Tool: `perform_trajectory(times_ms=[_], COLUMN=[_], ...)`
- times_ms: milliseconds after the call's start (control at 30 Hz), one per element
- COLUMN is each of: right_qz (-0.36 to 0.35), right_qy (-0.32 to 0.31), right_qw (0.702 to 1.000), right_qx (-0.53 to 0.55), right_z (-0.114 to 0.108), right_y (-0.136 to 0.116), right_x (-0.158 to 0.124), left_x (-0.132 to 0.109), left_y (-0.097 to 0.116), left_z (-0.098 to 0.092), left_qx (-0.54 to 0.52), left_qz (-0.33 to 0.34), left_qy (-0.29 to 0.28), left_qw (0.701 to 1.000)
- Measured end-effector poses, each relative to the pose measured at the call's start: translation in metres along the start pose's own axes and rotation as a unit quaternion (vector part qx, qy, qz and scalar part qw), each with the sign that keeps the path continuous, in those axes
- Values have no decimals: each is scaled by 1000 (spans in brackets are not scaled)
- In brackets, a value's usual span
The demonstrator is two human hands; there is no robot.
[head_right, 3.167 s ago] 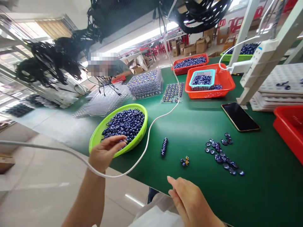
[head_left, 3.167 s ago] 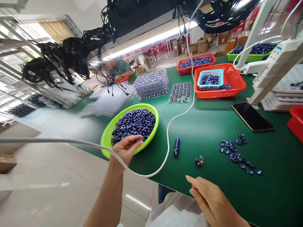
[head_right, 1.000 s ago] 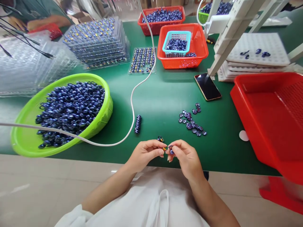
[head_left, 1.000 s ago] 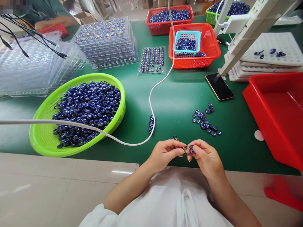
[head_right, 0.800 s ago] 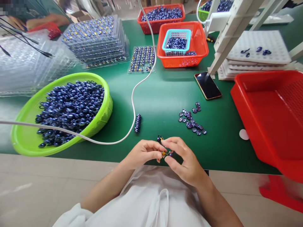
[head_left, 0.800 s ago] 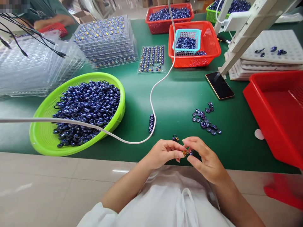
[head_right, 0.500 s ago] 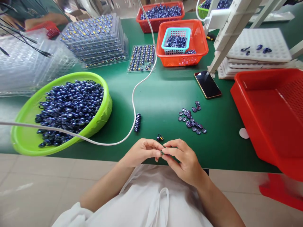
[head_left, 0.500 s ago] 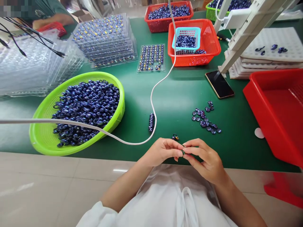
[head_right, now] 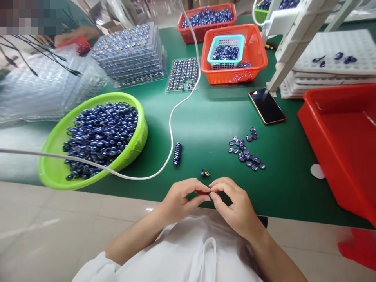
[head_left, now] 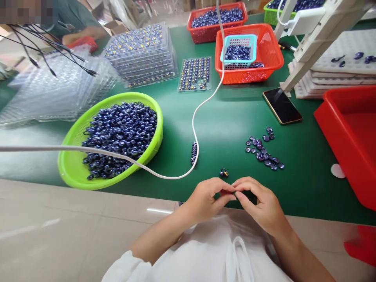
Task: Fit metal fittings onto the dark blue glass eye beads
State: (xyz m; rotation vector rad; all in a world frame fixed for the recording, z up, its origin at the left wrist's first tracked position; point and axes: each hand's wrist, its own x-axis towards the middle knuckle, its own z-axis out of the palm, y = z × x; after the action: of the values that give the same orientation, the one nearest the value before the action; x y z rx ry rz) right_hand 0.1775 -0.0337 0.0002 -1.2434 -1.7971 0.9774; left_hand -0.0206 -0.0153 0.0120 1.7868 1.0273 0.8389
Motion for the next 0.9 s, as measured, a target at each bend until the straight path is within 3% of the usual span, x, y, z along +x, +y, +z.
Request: perform_trajectory(times_ms=[100, 200, 267, 333, 467, 600, 900], right_qz=[-15, -12, -5, -2, -9, -17, 10], right_qy=[-16, -2, 10, 21, 21, 22, 12], right_qw=[1000, 999, 999, 999, 999, 999, 1000], right_qx=[-18, -33, -33, -31, -26, -21, -9], right_z=[0, -1, -1, -1, 3, 6, 3], right_y=[2, 4, 6, 7, 6, 5, 6], right_x=[2, 2, 1, 0, 3, 5, 1], left_x=[-4, -6, -6, -5, -1, 4, 2], left_y=[-5, -20, -32, -45, -58, -57, -54], left_z=[-4, -19, -33, -47, -63, -70, -72], left_qx=[34, 136, 227, 294, 350, 367, 400], left_qz=[14, 7, -19, -43, -26, -19, -34], left_qy=[2, 93, 164, 185, 136, 98, 90], left_qw=[999, 986, 960, 937, 926, 925, 911])
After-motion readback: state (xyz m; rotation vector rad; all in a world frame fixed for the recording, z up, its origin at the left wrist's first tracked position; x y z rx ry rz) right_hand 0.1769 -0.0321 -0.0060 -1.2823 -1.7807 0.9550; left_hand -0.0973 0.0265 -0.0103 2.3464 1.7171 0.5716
